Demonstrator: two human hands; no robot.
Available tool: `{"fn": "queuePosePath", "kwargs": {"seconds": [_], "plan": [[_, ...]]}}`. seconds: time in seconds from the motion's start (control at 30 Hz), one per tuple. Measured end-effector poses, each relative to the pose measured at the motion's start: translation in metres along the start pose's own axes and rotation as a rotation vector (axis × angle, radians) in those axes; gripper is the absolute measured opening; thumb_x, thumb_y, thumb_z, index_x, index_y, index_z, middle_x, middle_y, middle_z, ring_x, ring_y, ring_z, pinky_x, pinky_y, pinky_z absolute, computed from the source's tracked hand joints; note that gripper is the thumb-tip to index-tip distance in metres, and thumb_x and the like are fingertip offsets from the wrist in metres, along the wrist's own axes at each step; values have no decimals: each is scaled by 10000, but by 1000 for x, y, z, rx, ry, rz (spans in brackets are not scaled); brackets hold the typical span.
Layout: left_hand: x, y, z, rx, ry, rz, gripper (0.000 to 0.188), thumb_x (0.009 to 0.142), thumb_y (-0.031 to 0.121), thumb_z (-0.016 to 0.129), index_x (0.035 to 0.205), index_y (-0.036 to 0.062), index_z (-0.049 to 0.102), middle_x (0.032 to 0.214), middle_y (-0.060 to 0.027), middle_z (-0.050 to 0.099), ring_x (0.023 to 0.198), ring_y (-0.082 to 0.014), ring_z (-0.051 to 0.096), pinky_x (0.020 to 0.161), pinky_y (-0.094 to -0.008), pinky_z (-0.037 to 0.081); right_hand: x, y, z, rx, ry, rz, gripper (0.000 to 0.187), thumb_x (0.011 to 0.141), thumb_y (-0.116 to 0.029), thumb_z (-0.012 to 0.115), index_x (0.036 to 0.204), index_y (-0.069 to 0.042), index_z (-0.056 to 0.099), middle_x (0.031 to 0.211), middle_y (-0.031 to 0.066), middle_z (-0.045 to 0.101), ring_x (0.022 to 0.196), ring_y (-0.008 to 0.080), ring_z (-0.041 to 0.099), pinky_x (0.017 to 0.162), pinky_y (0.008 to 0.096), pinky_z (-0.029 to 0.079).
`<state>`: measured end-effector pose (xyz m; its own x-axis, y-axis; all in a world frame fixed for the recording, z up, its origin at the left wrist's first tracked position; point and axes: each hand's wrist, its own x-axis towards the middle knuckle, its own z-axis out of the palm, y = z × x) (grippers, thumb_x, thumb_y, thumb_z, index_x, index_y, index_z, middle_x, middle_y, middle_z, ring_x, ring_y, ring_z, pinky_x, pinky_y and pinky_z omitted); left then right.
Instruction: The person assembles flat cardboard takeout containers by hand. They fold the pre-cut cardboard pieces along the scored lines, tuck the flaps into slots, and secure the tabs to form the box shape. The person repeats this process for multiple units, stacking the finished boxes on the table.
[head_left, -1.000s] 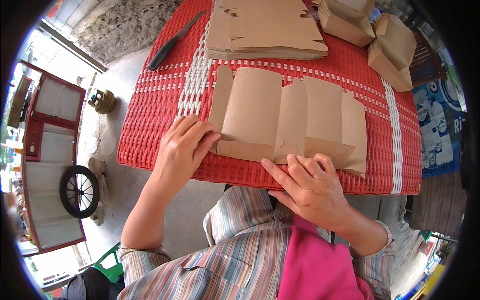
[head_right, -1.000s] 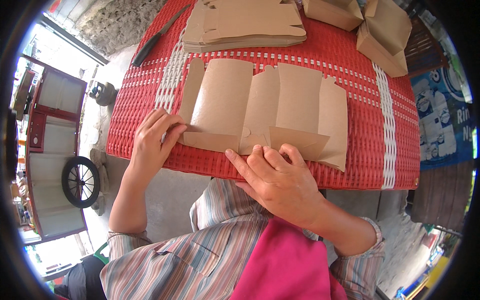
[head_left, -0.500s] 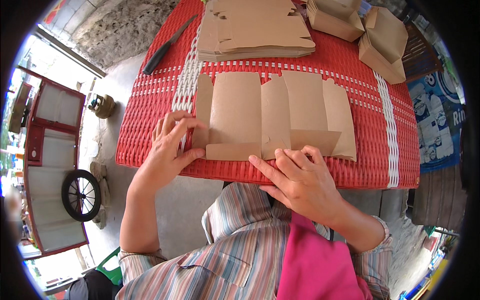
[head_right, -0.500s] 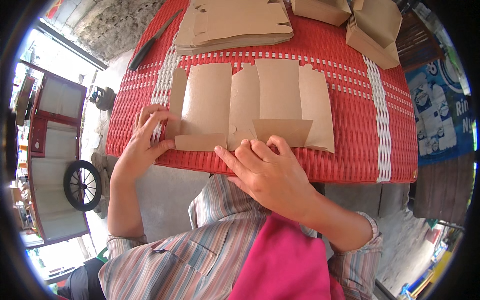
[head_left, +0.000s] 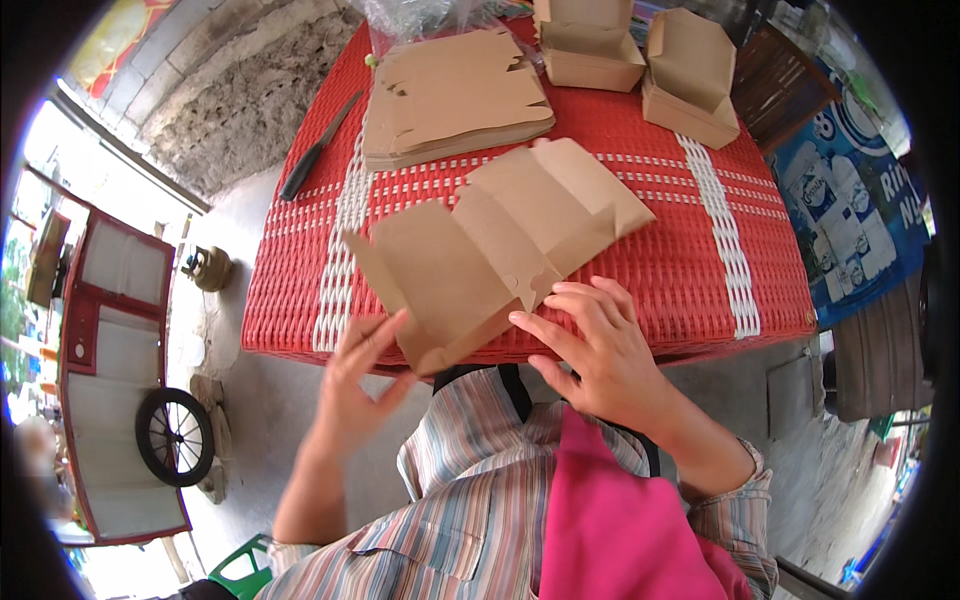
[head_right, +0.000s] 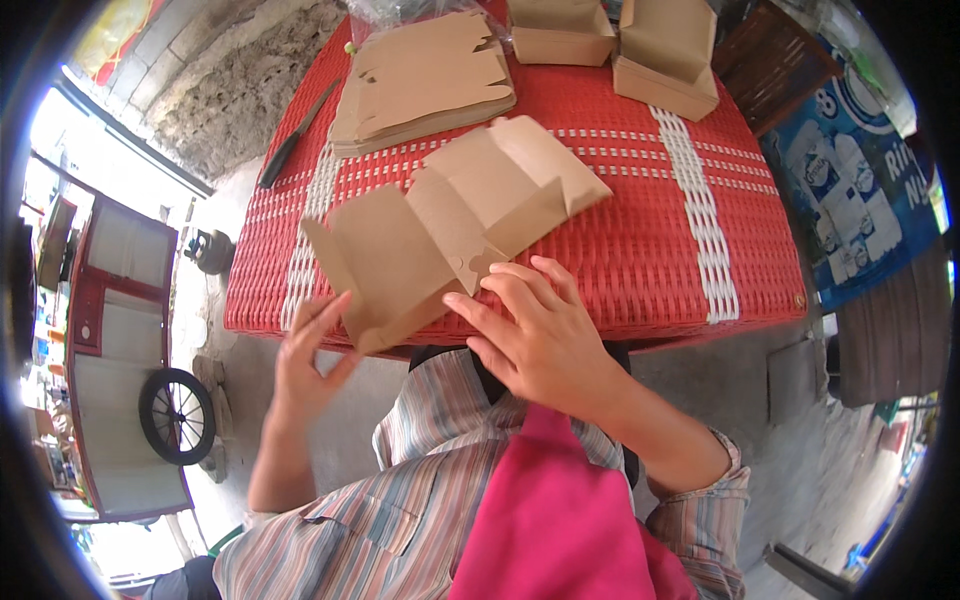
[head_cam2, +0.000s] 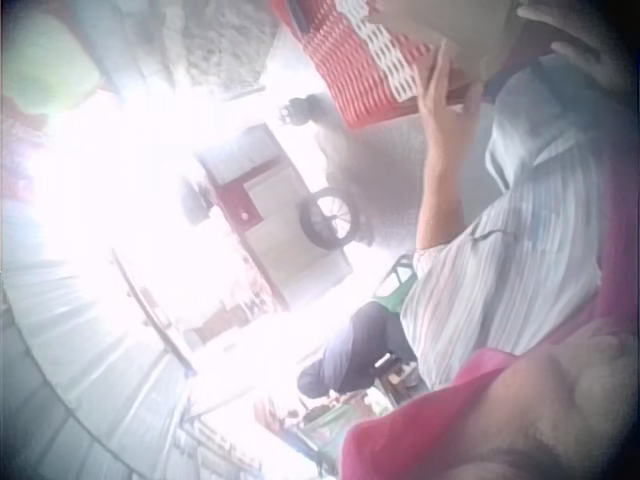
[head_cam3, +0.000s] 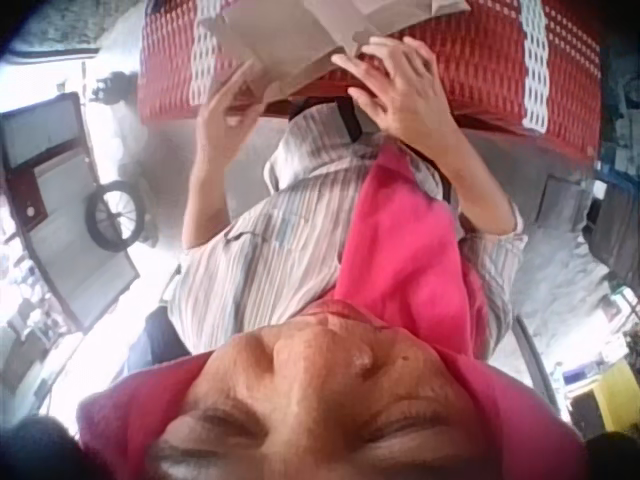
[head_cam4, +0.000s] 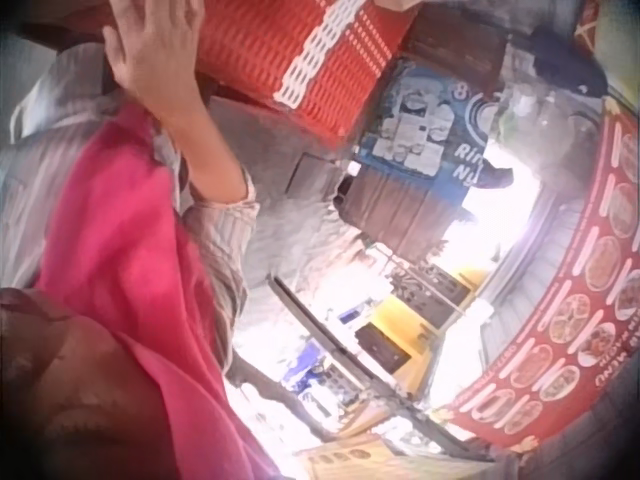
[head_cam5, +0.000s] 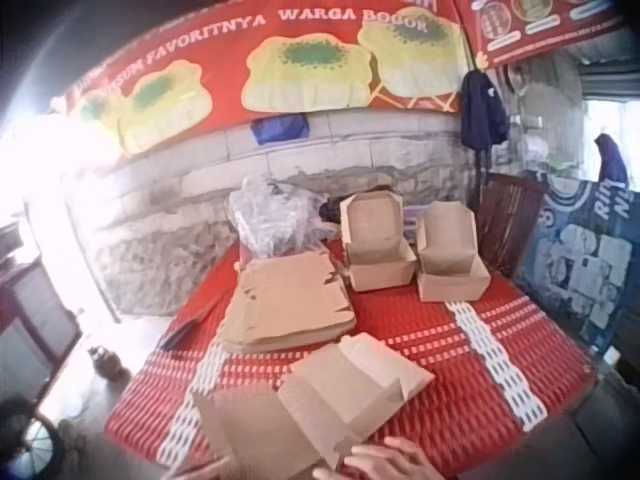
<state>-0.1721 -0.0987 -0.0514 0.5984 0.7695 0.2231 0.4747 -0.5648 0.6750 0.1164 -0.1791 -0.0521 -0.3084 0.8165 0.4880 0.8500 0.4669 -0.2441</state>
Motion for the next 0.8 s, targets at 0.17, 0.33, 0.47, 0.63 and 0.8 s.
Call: {"fn": "queuePosePath", "kwargs": {"seconds": [0.17,0.33,0.47,0.63,0.8], "plan": [[-30,52,67,-312,-10,108,690,691,-9,661,1355,-104,501,1281,-216,508,1209,-346,472,1025,-442,399,-21,-30,8,-132,6,-50,627,837,-278,697,1423,-149,513,1272,83,514,1206,225,506,1038,500,348],[-37,10,74,282,469,456,731,755,173,761,1359,-79,435,1380,-209,395,1184,-353,451,1011,-505,390,-39,-2,-2,-100,21,-12,185,815,-193,699,1000,-188,709,1150,-37,639,1238,180,528,1145,506,212],[-27,-11,51,166,438,475,981,650,470,882,1385,-8,441,1443,-202,422,1383,-403,360,1135,-524,267,-54,24,-28,244,52,23,190,724,-75,760,814,-232,703,1276,-58,601,1326,206,459,1177,543,111],[-7,25,46,600,-19,676,521,799,346,780,1250,126,641,1368,-84,579,1378,-300,448,1174,-520,201,-55,47,-34,110,129,207,246,759,-22,704,903,-221,722,1400,25,506,1370,307,380,1163,519,188],[20,51,80,493,53,380,427,858,245,717,1246,81,644,1354,-88,580,1290,-304,519,1064,-471,398,-49,55,-31,-75,240,286,521,769,77,586,1207,-194,659,1398,87,470,1327,322,419,1106,473,305]]}}
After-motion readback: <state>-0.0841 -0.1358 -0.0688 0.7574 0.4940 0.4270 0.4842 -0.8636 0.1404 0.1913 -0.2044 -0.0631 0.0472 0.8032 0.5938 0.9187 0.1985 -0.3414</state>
